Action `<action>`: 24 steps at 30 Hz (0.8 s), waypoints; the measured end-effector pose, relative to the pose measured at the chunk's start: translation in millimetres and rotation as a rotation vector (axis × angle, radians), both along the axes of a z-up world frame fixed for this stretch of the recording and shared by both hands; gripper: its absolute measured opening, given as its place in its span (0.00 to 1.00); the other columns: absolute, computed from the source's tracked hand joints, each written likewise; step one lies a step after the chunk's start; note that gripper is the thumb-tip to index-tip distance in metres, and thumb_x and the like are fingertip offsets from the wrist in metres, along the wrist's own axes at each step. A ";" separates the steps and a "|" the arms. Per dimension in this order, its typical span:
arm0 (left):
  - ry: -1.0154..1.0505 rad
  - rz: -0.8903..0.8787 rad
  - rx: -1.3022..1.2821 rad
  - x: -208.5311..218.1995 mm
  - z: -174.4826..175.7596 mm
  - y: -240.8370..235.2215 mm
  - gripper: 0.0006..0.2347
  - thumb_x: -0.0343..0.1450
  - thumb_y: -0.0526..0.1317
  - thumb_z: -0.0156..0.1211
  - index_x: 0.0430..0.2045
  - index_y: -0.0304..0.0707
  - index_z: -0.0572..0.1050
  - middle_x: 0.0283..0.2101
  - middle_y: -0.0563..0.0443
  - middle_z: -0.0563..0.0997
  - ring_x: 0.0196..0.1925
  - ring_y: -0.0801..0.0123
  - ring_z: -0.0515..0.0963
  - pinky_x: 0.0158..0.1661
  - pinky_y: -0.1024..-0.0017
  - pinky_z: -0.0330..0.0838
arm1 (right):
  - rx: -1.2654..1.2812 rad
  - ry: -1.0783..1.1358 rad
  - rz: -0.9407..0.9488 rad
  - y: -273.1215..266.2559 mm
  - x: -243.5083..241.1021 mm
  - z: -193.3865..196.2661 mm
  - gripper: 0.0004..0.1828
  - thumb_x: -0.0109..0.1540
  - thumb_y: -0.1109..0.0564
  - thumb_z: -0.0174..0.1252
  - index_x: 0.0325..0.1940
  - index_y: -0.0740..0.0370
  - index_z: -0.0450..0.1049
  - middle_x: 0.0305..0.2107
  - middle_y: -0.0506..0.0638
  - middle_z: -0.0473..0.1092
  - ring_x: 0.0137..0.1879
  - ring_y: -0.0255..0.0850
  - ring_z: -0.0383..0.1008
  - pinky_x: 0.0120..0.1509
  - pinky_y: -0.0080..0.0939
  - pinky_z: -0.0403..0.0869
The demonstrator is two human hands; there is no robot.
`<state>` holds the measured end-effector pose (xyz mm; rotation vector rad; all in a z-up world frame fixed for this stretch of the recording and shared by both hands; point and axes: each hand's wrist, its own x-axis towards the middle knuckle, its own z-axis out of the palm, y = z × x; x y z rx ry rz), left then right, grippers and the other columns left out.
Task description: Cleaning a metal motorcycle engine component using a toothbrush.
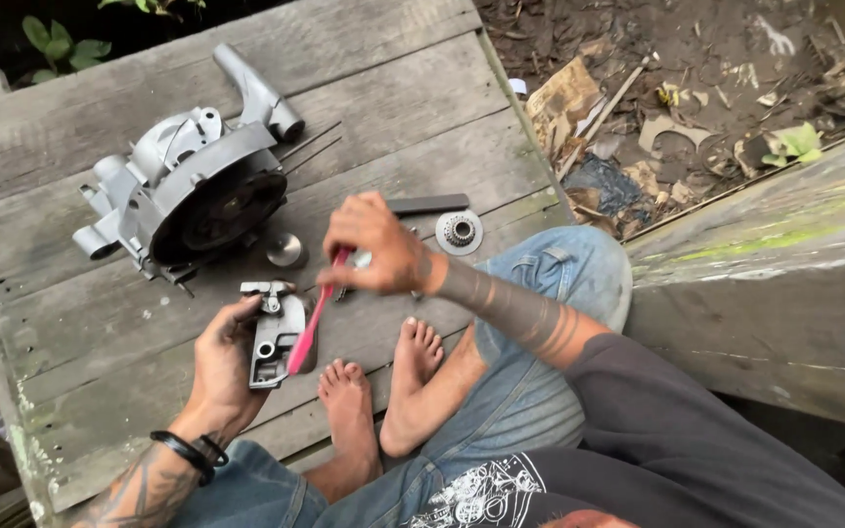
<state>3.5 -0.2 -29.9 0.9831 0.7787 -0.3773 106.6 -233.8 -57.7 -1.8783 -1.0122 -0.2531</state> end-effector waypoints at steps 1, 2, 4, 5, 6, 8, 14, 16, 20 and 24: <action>-0.029 0.020 -0.057 -3.7 -21.7 10.3 0.12 0.72 0.42 0.53 0.42 0.35 0.79 0.40 0.45 0.82 0.38 0.59 0.82 0.37 0.65 0.77 | 0.049 0.008 -0.047 -2.4 15.2 -17.5 0.20 0.63 0.36 0.62 0.31 0.52 0.72 0.26 0.44 0.67 0.37 0.44 0.66 0.55 0.46 0.61; -0.059 0.040 -0.115 -7.9 -42.9 20.9 0.10 0.71 0.42 0.56 0.40 0.38 0.78 0.36 0.46 0.81 0.32 0.58 0.83 0.30 0.60 0.80 | 0.098 0.017 -0.094 -4.6 29.9 -35.0 0.19 0.62 0.36 0.66 0.30 0.50 0.73 0.23 0.46 0.68 0.35 0.47 0.70 0.50 0.47 0.66; -0.037 0.065 -0.112 -10.0 -46.6 22.5 0.09 0.71 0.42 0.57 0.40 0.39 0.78 0.37 0.47 0.81 0.33 0.58 0.83 0.32 0.61 0.80 | 0.061 0.065 -0.138 -15.5 29.3 -36.0 0.19 0.63 0.37 0.66 0.32 0.51 0.73 0.25 0.46 0.67 0.36 0.46 0.70 0.52 0.46 0.64; -0.023 0.086 -0.111 -8.8 -48.2 23.9 0.09 0.71 0.42 0.57 0.40 0.41 0.78 0.37 0.48 0.81 0.34 0.59 0.83 0.33 0.62 0.79 | 0.022 0.106 -0.187 -20.7 30.7 -36.1 0.19 0.63 0.38 0.66 0.33 0.51 0.72 0.26 0.46 0.67 0.38 0.45 0.69 0.55 0.46 0.62; -0.021 0.086 -0.107 -5.8 -30.7 16.8 0.09 0.71 0.42 0.57 0.40 0.41 0.78 0.37 0.48 0.81 0.34 0.59 0.83 0.33 0.62 0.79 | 0.025 0.109 -0.187 -13.4 20.2 -26.7 0.19 0.63 0.38 0.66 0.33 0.51 0.72 0.26 0.46 0.67 0.38 0.45 0.69 0.55 0.46 0.62; -0.071 0.081 -0.153 -4.0 2.3 0.0 0.13 0.72 0.41 0.53 0.43 0.32 0.77 0.41 0.40 0.81 0.39 0.55 0.84 0.37 0.62 0.80 | 0.063 0.033 -0.056 -0.3 -2.6 -8.3 0.23 0.60 0.30 0.65 0.30 0.47 0.71 0.26 0.41 0.65 0.39 0.42 0.68 0.57 0.44 0.61; -0.078 0.145 -0.214 -4.0 27.2 -10.1 0.12 0.72 0.39 0.52 0.42 0.30 0.77 0.40 0.40 0.82 0.38 0.56 0.84 0.37 0.64 0.80 | 0.045 0.040 -0.171 -13.1 35.2 -55.1 0.21 0.64 0.36 0.66 0.31 0.51 0.72 0.25 0.46 0.66 0.37 0.44 0.69 0.53 0.46 0.62; -0.060 0.160 -0.218 -6.4 29.0 -13.3 0.11 0.72 0.39 0.52 0.42 0.30 0.76 0.40 0.40 0.82 0.38 0.57 0.84 0.38 0.64 0.80 | 0.058 0.082 -0.163 -16.6 26.1 -40.4 0.21 0.64 0.35 0.65 0.32 0.51 0.72 0.25 0.45 0.66 0.38 0.44 0.68 0.54 0.46 0.62; -0.021 0.123 -0.231 -3.7 0.2 -5.0 0.13 0.72 0.40 0.52 0.44 0.28 0.75 0.42 0.38 0.81 0.37 0.53 0.83 0.38 0.61 0.80 | 0.123 0.098 -0.070 1.7 -11.7 7.6 0.21 0.62 0.33 0.64 0.30 0.49 0.72 0.25 0.40 0.65 0.38 0.41 0.66 0.57 0.43 0.61; 0.020 0.132 -0.240 -11.1 20.3 -12.1 0.12 0.72 0.40 0.52 0.43 0.30 0.75 0.41 0.39 0.81 0.36 0.56 0.82 0.37 0.64 0.78 | 0.048 -0.023 -0.132 -5.9 19.5 -39.3 0.22 0.65 0.34 0.65 0.32 0.50 0.73 0.25 0.45 0.65 0.38 0.44 0.67 0.55 0.46 0.62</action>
